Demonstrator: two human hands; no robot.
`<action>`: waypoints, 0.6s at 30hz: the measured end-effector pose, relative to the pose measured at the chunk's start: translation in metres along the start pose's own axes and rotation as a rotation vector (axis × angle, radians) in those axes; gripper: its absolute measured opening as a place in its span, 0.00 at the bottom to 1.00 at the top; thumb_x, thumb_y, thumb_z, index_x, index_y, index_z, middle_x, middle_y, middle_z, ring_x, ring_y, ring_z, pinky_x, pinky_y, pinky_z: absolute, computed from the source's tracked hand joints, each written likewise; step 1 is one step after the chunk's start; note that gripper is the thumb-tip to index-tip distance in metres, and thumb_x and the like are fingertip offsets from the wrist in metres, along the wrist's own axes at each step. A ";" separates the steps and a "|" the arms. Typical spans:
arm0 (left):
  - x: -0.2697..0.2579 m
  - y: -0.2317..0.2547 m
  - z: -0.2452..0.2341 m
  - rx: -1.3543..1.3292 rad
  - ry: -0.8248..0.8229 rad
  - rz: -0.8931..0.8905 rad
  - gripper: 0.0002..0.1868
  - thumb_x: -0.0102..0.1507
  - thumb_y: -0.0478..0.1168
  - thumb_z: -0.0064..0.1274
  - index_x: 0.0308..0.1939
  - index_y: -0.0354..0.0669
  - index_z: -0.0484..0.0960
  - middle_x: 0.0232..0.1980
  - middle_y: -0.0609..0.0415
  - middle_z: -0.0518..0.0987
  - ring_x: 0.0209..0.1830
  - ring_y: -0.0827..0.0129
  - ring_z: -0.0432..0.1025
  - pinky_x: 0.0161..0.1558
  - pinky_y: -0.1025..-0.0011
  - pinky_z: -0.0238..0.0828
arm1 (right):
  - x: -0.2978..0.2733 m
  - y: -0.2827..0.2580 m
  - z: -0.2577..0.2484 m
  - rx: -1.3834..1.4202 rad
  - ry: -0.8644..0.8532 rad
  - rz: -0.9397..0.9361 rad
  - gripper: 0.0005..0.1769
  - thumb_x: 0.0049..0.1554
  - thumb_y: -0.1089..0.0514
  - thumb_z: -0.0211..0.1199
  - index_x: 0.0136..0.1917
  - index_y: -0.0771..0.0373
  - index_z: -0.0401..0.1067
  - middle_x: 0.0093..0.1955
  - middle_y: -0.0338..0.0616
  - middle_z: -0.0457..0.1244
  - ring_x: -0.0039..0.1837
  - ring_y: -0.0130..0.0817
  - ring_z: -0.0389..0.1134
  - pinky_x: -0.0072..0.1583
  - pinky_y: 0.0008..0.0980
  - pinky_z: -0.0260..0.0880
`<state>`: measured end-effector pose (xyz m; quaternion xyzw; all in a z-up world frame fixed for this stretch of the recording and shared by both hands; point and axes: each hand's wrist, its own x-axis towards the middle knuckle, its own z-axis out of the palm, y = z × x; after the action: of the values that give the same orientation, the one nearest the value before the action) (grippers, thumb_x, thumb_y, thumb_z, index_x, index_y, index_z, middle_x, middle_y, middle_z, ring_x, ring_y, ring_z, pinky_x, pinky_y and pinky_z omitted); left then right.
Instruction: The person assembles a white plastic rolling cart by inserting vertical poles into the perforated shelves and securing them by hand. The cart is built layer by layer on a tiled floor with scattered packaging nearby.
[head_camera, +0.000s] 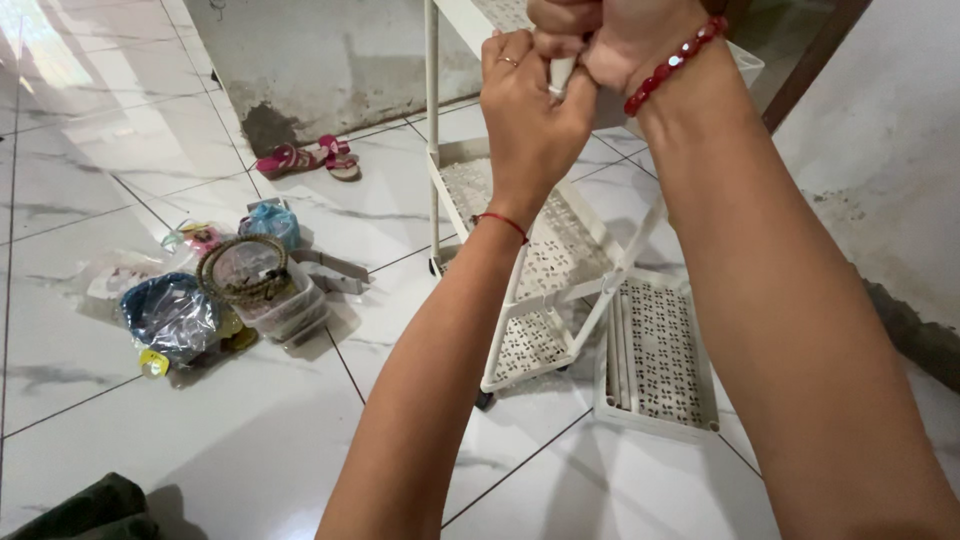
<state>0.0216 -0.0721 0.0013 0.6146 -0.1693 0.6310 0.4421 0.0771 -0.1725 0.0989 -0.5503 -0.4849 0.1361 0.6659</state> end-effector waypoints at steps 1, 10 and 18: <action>0.000 0.001 0.000 0.007 0.004 0.007 0.06 0.57 0.33 0.57 0.37 0.36 0.80 0.36 0.49 0.74 0.45 0.54 0.68 0.57 0.59 0.67 | 0.000 -0.002 0.001 0.006 -0.030 -0.013 0.25 0.65 0.57 0.49 0.28 0.50 0.45 0.26 0.30 0.38 0.30 0.24 0.39 0.39 0.30 0.43; -0.001 0.003 0.001 -0.016 0.013 -0.023 0.07 0.59 0.34 0.57 0.39 0.37 0.81 0.38 0.48 0.75 0.48 0.53 0.69 0.60 0.57 0.67 | -0.003 0.001 -0.001 0.092 -0.057 -0.006 0.25 0.68 0.57 0.44 0.29 0.52 0.48 0.26 0.30 0.41 0.30 0.22 0.40 0.37 0.25 0.43; -0.002 -0.005 0.001 0.006 -0.001 0.012 0.11 0.58 0.32 0.57 0.45 0.35 0.83 0.41 0.45 0.78 0.50 0.50 0.69 0.60 0.59 0.69 | -0.002 0.000 0.019 0.016 0.149 -0.021 0.19 0.70 0.55 0.49 0.35 0.56 0.57 0.34 0.37 0.53 0.38 0.28 0.54 0.46 0.32 0.61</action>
<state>0.0258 -0.0703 -0.0024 0.6152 -0.1717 0.6338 0.4364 0.0615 -0.1626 0.0971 -0.5486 -0.4385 0.0916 0.7060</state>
